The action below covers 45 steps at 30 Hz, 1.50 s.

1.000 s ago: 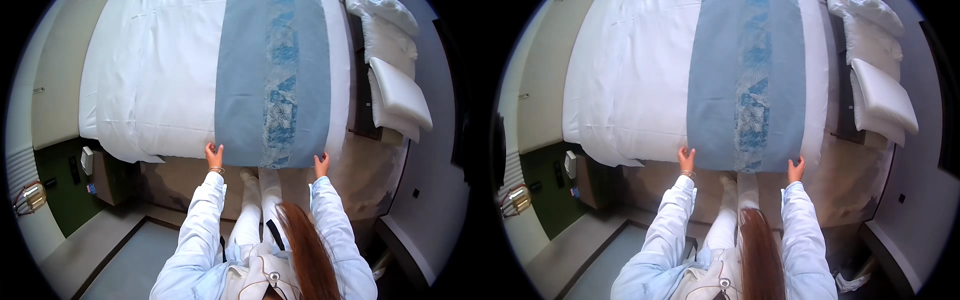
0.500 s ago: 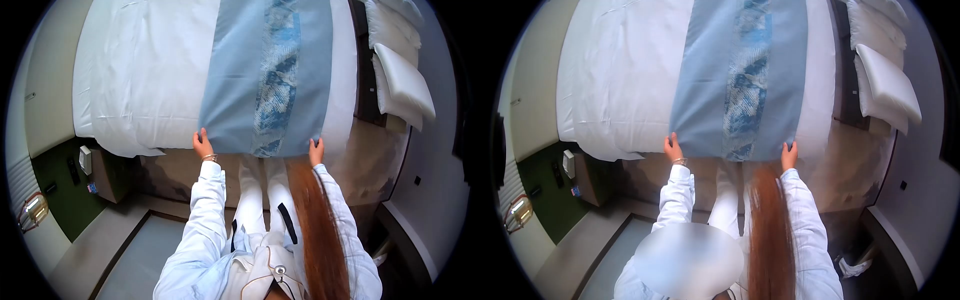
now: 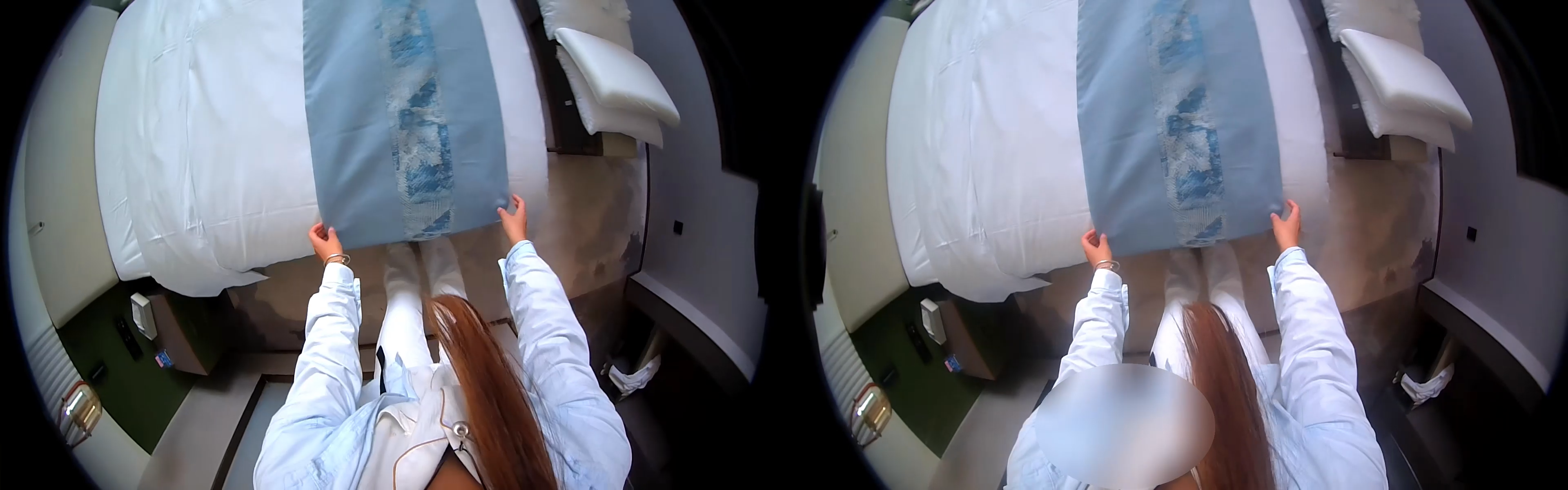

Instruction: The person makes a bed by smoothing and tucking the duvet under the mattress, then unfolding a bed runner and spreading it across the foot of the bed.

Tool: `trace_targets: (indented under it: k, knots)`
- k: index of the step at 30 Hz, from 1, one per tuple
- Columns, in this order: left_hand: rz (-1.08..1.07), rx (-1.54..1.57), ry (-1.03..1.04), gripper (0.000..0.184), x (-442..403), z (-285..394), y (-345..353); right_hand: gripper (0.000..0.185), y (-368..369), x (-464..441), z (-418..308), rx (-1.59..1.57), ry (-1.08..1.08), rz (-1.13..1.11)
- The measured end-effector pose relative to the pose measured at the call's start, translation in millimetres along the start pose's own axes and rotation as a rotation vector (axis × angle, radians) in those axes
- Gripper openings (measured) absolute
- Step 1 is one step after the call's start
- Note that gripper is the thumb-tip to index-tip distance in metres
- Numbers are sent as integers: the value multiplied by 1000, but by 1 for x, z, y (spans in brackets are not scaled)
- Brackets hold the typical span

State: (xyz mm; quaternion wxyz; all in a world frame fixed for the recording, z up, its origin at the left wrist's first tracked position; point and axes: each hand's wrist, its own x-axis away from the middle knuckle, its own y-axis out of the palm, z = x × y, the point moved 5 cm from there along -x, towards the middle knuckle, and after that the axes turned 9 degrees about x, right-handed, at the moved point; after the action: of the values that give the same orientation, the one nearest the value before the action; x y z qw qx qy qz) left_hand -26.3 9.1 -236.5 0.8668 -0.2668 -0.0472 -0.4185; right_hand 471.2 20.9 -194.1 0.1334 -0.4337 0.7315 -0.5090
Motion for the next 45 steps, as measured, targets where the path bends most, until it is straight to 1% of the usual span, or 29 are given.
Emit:
trace_targets:
  k: [2,3,4,6,8,9,10,11,12,14,15,17,20,21,22,23,24,26,27,28,30,31,34,35,38,40,41,42,45]
  knots:
    - [144,36,-42,33,5,5,-1,47,-17,12,-11,-256,33,-117]
    - [55,82,17,41,13,34,2,48,-22,17,-11,-236,-39,-95]
    - [-50,219,91,34,22,71,7,49,-24,23,-6,-217,-109,-66]
    - [-367,454,63,24,42,135,21,43,-30,40,-2,-359,0,-193]
    - [-565,530,46,17,66,182,33,34,-84,77,-48,-943,427,-367]
    - [-627,565,43,16,81,211,38,34,-116,88,-63,-976,413,-329]
    - [-664,568,78,16,95,237,44,30,-144,98,-79,-1049,338,-372]
    - [-741,598,55,15,110,260,51,26,-169,105,-90,-1120,255,-414]
    - [-816,620,28,14,125,281,58,26,-190,109,-89,-1154,240,-378]
    - [-911,585,100,12,153,324,74,21,-235,115,-87,-978,-21,-454]
    - [-973,555,78,12,166,337,83,20,-260,118,-83,-992,-23,-437]
    - [-1124,508,92,12,190,355,105,20,-308,122,-61,-1047,-65,-308]
    - [-1273,436,105,13,238,377,138,20,-372,137,-20,-1120,-123,-135]
    - [-1302,415,73,14,265,371,158,20,-404,144,16,-1182,-117,-58]
    - [-1299,463,6,15,263,351,172,20,-415,150,30,-1214,-99,26]
    - [-1262,427,15,17,280,337,195,19,-437,162,53,-1266,-64,82]
    - [-1329,408,9,16,296,328,216,18,-451,168,74,-1312,4,146]
    - [-1344,285,-63,17,352,320,245,17,-461,174,124,-1484,73,214]
    - [-1374,271,-99,17,390,325,256,17,-471,173,145,-1483,74,247]
    - [-1394,253,-139,17,424,328,268,17,-477,172,165,-1500,98,237]
    - [-1521,354,-127,26,463,325,304,17,-484,171,194,-1517,137,228]
    - [-1485,423,-128,18,485,332,322,17,-494,165,208,-1511,142,196]
    - [-1454,490,-109,14,527,356,368,16,-524,143,238,-1481,148,111]
    - [-1446,463,-72,12,540,372,380,16,-537,131,246,-1492,130,102]
    - [-1371,488,-151,8,558,408,403,15,-565,98,253,-1515,102,95]
    - [-1413,434,-193,7,577,432,411,14,-582,81,260,-1587,84,153]
    - [-1412,406,-171,7,585,440,422,14,-587,69,268,-1614,103,171]
    - [-1419,381,-141,7,590,447,437,14,-598,55,276,-1610,79,187]
    - [-1463,295,-178,7,600,467,492,13,-622,15,300,-1527,103,168]
